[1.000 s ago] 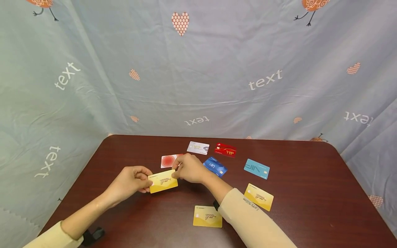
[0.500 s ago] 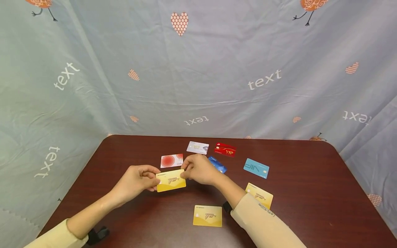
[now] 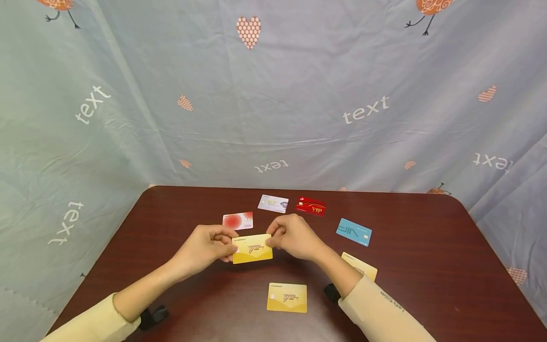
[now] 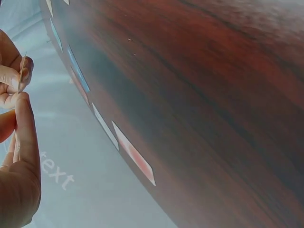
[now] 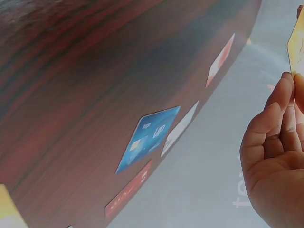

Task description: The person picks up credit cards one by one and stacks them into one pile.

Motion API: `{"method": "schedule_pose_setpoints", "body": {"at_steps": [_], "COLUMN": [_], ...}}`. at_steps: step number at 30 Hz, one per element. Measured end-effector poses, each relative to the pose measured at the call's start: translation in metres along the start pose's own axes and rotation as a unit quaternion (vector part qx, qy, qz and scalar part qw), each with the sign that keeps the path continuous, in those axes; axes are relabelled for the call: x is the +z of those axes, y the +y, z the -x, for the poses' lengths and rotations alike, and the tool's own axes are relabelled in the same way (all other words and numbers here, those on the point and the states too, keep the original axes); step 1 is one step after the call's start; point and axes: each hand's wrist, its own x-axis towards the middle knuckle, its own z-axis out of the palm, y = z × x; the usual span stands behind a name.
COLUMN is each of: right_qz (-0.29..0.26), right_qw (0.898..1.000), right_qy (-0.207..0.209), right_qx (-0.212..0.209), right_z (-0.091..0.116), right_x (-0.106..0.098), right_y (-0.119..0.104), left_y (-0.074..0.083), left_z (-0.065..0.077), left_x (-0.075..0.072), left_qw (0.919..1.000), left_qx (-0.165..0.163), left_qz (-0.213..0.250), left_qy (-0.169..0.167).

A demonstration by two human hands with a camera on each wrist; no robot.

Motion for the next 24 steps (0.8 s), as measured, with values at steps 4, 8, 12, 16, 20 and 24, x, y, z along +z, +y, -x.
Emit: {"method": "schedule_pose_setpoints", "body": {"at_steps": [4,8,12,16,20,24], "right_qz": [0.003,0.002,-0.003,-0.004,0.002,0.011], "right_qw": [1.0,1.0,1.0,1.0,1.0,1.0], "right_qy": [0.006,0.01,0.016,0.02,0.018,0.014], "right_qx": [0.002,0.004,0.011,0.014,0.018,0.022], "right_z": [0.007,0.014,0.02,0.027,0.035,0.043], "right_x": [-0.005,-0.008,-0.009,-0.011,-0.013,-0.015], "right_y": [0.003,0.005,0.006,0.009,0.01,0.011], "left_y": [0.002,0.004,0.006,0.006,0.006,0.007], "left_z": [-0.004,-0.007,-0.008,-0.009,-0.008,-0.007], "left_x": [0.007,0.011,0.015,0.021,0.027,0.031], "left_qw": [0.9999,0.9999,0.9999,0.9997,0.9996,0.999], "left_qx": [0.005,0.005,0.003,0.002,0.0,-0.001], "left_qz": [-0.008,-0.009,-0.006,0.0,0.004,0.013], "left_qy": [-0.009,-0.012,-0.016,-0.025,-0.03,-0.042]}}
